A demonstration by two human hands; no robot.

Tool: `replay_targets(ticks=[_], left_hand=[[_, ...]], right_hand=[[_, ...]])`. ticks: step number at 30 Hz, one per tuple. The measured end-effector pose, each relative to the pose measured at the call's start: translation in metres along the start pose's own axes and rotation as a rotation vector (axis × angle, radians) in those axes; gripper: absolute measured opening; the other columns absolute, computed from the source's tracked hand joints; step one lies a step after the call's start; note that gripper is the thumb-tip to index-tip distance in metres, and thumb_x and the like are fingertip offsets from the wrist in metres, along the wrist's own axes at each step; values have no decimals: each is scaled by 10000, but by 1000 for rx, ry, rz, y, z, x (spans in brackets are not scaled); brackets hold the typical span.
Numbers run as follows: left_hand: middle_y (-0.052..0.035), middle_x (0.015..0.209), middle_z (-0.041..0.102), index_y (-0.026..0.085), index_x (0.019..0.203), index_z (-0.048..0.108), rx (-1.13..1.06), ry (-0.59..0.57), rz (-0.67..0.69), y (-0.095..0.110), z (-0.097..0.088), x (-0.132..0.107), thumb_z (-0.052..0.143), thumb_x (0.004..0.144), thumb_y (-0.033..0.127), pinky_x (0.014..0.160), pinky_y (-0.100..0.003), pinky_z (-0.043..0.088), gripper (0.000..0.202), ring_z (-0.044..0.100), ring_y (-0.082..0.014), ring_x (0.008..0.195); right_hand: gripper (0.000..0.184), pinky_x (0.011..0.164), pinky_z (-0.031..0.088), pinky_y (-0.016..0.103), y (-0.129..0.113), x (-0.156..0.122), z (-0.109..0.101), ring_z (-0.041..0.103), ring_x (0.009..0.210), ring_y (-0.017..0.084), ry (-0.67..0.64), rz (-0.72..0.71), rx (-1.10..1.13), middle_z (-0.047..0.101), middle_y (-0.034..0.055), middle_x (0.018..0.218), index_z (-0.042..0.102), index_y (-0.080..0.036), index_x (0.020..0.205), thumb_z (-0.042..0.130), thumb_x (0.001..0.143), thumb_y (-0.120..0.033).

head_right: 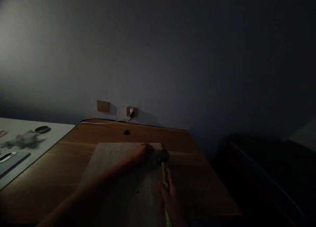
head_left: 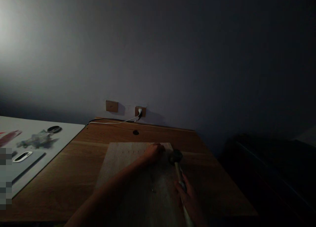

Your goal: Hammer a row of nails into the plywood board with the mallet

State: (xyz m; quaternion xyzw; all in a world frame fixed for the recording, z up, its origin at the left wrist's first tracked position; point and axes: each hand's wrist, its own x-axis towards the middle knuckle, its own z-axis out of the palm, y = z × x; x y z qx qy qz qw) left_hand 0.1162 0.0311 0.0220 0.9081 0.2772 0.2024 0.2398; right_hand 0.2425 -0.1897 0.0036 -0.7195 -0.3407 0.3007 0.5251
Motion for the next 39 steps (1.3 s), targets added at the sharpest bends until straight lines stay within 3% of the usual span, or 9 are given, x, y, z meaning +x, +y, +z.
replay_targets(ticks=[4,9,14,20,26,30,35,39], left_hand=[[-68,1143,723,204,1084,753,-23,11,-1,2,-2,-1,576,839,125,944,-289,511,312,676,-212,1031],[-72,1072,735,201,1004,777,-62,29,-3,0,-1,-1,567,856,128,906,-283,522,268,687,-206,975],[-71,1115,746,192,1084,757,-102,42,48,-5,3,1,551,806,72,931,-303,516,366,685,-208,1011],[-50,1067,762,198,1120,727,-106,6,-15,-2,1,0,559,771,59,875,-271,520,411,695,-188,944],[-60,1136,717,198,1120,712,-71,17,4,2,-3,-2,604,793,102,891,-262,509,358,676,-190,982],[-71,1158,695,188,1155,692,-65,27,-15,-1,0,-1,589,806,82,893,-259,505,379,668,-191,993],[-72,1096,719,170,1161,690,-88,53,-22,-4,5,0,569,812,69,878,-263,501,383,671,-200,978],[-65,1064,732,182,1146,692,-94,48,-28,-5,5,0,563,806,82,854,-266,505,377,676,-194,945]], right_hand=[[728,683,582,358,-3,1,-1,707,850,279,-6,80,-38,719,62,913,632,-236,1349,674,749,-647],[697,802,573,375,-2,2,2,687,987,309,49,-11,-23,736,82,989,691,-234,1264,705,702,-647],[683,854,562,372,3,3,4,684,1026,314,53,-21,-32,745,80,975,716,-222,1217,701,700,-667],[715,977,523,399,5,2,2,633,1193,331,62,-7,-21,725,90,1201,700,-246,1263,712,706,-693],[746,806,577,406,3,1,4,688,1031,342,47,-20,5,749,97,1021,673,-240,1314,728,704,-665],[756,793,575,379,2,0,4,686,1028,318,31,-28,10,739,95,1072,669,-245,1315,707,705,-688],[808,684,579,383,2,1,4,705,863,308,31,55,-14,739,87,940,643,-236,1349,695,690,-701],[782,723,581,378,-1,2,2,710,911,307,19,49,-13,739,87,998,653,-245,1328,712,678,-675]])
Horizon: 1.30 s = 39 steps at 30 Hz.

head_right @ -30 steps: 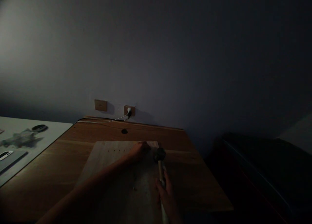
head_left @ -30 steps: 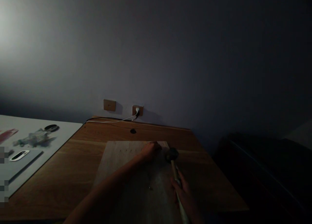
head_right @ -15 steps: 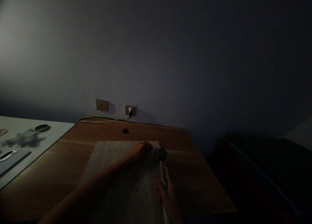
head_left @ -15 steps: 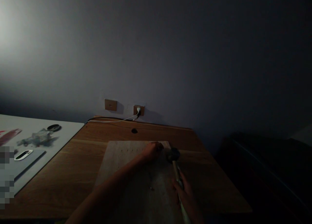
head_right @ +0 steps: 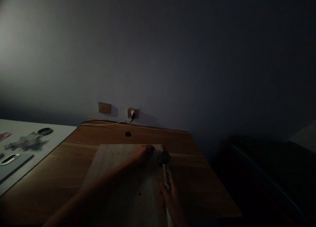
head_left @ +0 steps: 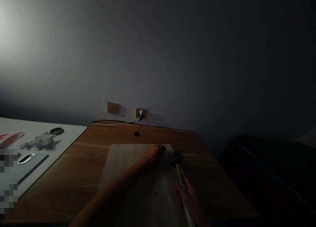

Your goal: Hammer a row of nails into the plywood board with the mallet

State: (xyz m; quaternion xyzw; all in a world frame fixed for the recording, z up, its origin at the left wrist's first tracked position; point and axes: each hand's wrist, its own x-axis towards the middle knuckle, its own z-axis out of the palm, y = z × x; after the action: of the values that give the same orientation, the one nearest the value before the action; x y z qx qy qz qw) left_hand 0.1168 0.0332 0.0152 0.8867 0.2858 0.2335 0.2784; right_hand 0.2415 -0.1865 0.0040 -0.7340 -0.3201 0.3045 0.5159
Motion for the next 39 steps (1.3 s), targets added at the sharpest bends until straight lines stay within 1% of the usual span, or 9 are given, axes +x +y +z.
replay_targets(ticks=[4,6,9,13,18,22,27,33,39], left_hand=[[-54,1025,741,189,1133,690,-26,-21,-11,-2,2,1,567,793,97,817,-269,515,373,677,-182,894],[-52,1006,742,184,1128,690,-32,-17,-13,-4,3,2,570,793,104,813,-277,518,365,676,-185,889],[-52,1012,734,181,1125,687,-35,-10,-4,-4,4,3,579,784,99,820,-280,520,367,675,-188,902],[-72,1136,699,186,1132,679,-16,18,18,-4,3,2,613,754,82,876,-288,514,398,664,-197,970],[-81,1035,737,181,1177,666,-45,27,-5,-5,5,2,576,794,87,849,-290,522,405,679,-209,935],[-65,1019,746,176,1206,649,-61,10,-2,-7,7,3,579,786,89,842,-301,528,435,684,-205,920],[-89,1046,749,154,1196,658,-73,35,11,-10,8,4,571,793,80,868,-322,529,419,691,-216,932],[-78,1039,754,147,1161,665,-132,34,39,-9,7,3,558,816,87,836,-295,527,366,703,-226,938],[-87,1071,755,148,1194,653,-132,34,7,-2,2,2,563,794,60,850,-314,539,420,709,-250,962]], right_hand=[[747,818,573,384,-4,1,-3,686,1040,312,32,-2,7,735,79,1092,681,-268,1288,729,660,-670],[724,797,573,371,-8,4,-3,689,1018,308,39,-10,20,739,75,1067,702,-262,1250,751,643,-654],[679,651,557,331,-17,11,4,701,841,276,14,-41,52,737,59,902,708,-238,1224,752,667,-624],[695,473,444,275,-33,23,21,609,561,203,-28,-81,106,635,-10,627,679,-186,1237,753,681,-597],[713,402,351,230,-38,28,35,489,408,136,-31,19,239,532,-75,509,633,-185,1263,741,675,-575],[652,389,326,216,-36,23,34,450,388,117,-81,64,324,515,-85,491,640,-184,1196,755,662,-541],[541,393,318,201,-43,16,31,418,401,98,-162,-5,361,513,-83,500,652,-193,1086,763,701,-557],[721,391,336,210,-44,13,32,428,383,106,-211,32,366,517,-91,490,593,-177,1271,771,689,-564],[675,385,345,226,-40,16,32,429,380,113,-188,-25,271,508,-83,481,649,-177,1249,757,706,-564]])
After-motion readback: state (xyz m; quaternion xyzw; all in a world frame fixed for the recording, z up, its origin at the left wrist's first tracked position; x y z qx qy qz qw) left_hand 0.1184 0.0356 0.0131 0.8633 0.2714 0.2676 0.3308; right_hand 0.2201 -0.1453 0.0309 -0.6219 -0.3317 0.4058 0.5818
